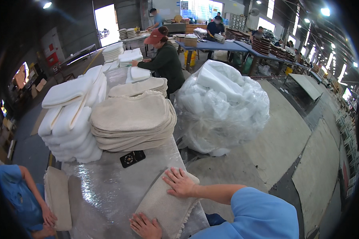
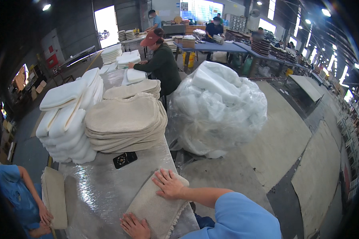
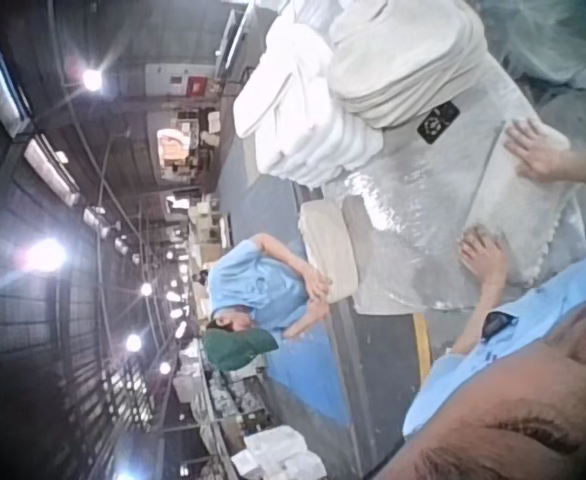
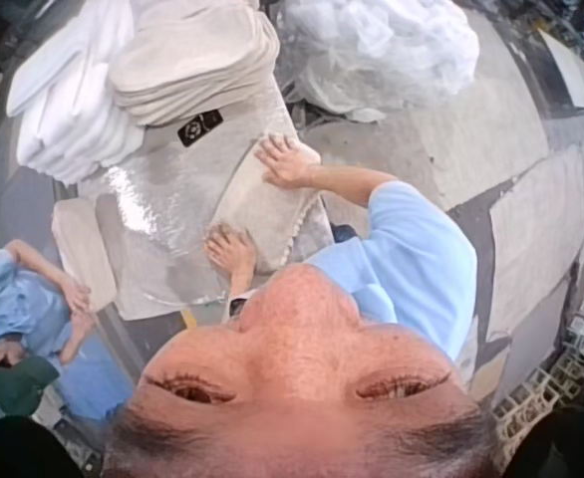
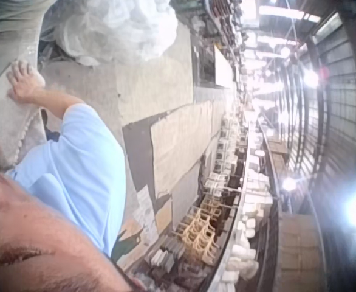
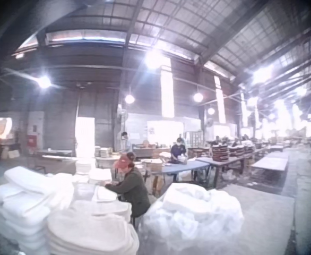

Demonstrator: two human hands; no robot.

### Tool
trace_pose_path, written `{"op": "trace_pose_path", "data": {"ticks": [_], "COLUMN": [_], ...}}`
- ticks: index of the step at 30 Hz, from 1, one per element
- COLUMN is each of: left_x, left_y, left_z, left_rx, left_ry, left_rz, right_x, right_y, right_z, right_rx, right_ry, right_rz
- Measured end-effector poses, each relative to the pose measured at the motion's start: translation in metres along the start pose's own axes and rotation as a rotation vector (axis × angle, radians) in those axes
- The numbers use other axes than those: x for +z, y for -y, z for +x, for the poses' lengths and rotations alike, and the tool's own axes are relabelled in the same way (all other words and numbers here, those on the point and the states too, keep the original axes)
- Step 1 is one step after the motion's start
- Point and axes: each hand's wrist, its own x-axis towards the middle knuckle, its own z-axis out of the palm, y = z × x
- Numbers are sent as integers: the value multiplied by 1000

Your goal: The person folds beige and white cushion covers on a table, aligns edges, and stacks them. The person also handles white foam inserts, placing them into the covers and stacking the finished units.

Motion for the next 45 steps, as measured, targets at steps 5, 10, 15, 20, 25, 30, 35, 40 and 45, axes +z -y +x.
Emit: {"op": "trace_pose_path", "data": {"ticks": [5,10,15,20,25,30,35,40,45], "left_x": [0,7,14,25,18,23,16,13,16], "left_y": [0,-3,-46,-70,-76,-70,-78,-78,-63], "left_z": [-2,36,82,30,16,12,16,13,5], "left_rx": [3,17,66,445,533,504,444,487,472], "left_ry": [0,254,189,95,26,197,388,389,245], "left_rz": [-83,-279,-417,-345,-248,-228,-339,-275,-359], "right_x": [5,39,31,-1,23,42,8,8,10], "right_y": [47,109,112,22,33,70,-2,-17,-20], "right_z": [-22,-73,-88,-27,28,34,-10,-24,-22], "right_rx": [-172,-368,-376,-16,80,-50,119,278,283], "right_ry": [123,118,302,-136,-136,-46,-54,-113,-83], "right_rz": [33,266,577,524,206,192,58,44,63]}}
